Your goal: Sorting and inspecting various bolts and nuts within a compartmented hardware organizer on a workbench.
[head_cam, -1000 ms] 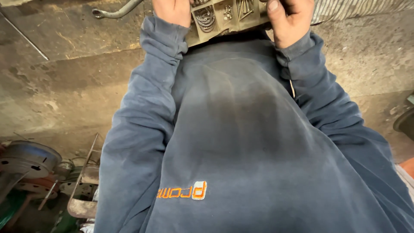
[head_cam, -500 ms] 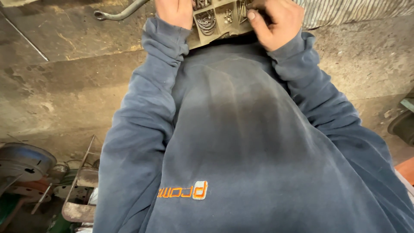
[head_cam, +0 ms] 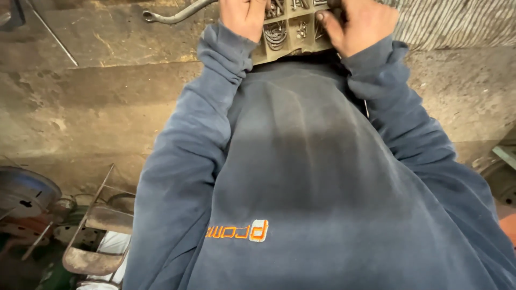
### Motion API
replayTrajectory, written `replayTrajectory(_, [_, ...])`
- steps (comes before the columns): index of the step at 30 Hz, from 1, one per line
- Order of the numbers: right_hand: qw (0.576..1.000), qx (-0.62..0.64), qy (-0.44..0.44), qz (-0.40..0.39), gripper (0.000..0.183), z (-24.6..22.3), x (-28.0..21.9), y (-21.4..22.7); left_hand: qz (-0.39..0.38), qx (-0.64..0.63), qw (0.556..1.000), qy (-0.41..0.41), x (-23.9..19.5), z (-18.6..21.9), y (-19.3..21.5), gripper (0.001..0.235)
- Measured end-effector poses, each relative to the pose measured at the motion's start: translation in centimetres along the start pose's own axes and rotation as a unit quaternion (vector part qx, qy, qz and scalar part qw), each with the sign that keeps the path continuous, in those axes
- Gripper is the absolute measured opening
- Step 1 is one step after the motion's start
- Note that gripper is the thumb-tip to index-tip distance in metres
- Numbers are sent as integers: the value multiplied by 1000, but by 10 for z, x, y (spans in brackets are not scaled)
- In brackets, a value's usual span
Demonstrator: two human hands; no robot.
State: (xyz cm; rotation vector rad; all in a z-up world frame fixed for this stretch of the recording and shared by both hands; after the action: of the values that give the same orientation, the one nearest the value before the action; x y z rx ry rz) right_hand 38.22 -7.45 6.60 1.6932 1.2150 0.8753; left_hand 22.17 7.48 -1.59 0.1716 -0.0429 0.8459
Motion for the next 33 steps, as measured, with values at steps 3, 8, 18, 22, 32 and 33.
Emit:
replayTrajectory(3, [998, -54, 11, 2, 25, -3, 6, 3, -6, -86, 993, 85, -6, -12, -1, 28])
replayTrajectory(8, [999, -35, 0, -38, 22, 0, 6, -3, 108, -264, 938, 196, -24, 8, 29, 32])
replayTrajectory(18, [998, -31, -7, -63, 34, -13, -5, -12, 64, -287, 914, 278, -91, 6, 12, 38])
replayTrajectory(22, [998, -31, -9, -58, 36, -28, -8, -11, 46, -282, 917, 279, -80, 19, 14, 39])
replayTrajectory(32, [997, -14, -8, -76, 41, -19, -18, -16, 31, -278, 925, 256, -77, 11, 21, 35])
replayTrajectory(33, [997, -15, -11, -77, 41, -17, -19, -16, 29, -279, 925, 258, -77, 10, 19, 35])
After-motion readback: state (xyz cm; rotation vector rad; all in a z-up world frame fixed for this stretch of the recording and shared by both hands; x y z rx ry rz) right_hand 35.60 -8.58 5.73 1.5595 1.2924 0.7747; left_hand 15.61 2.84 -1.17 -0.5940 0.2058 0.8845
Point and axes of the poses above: each hand's wrist, its own x-axis towards the middle knuckle, its own y-axis out of the back of the hand, z = x × y, the point moved 10 cm from there along x, towards the middle knuckle, and after that the axes turned 5 degrees about -x, right-handed, at the moved point
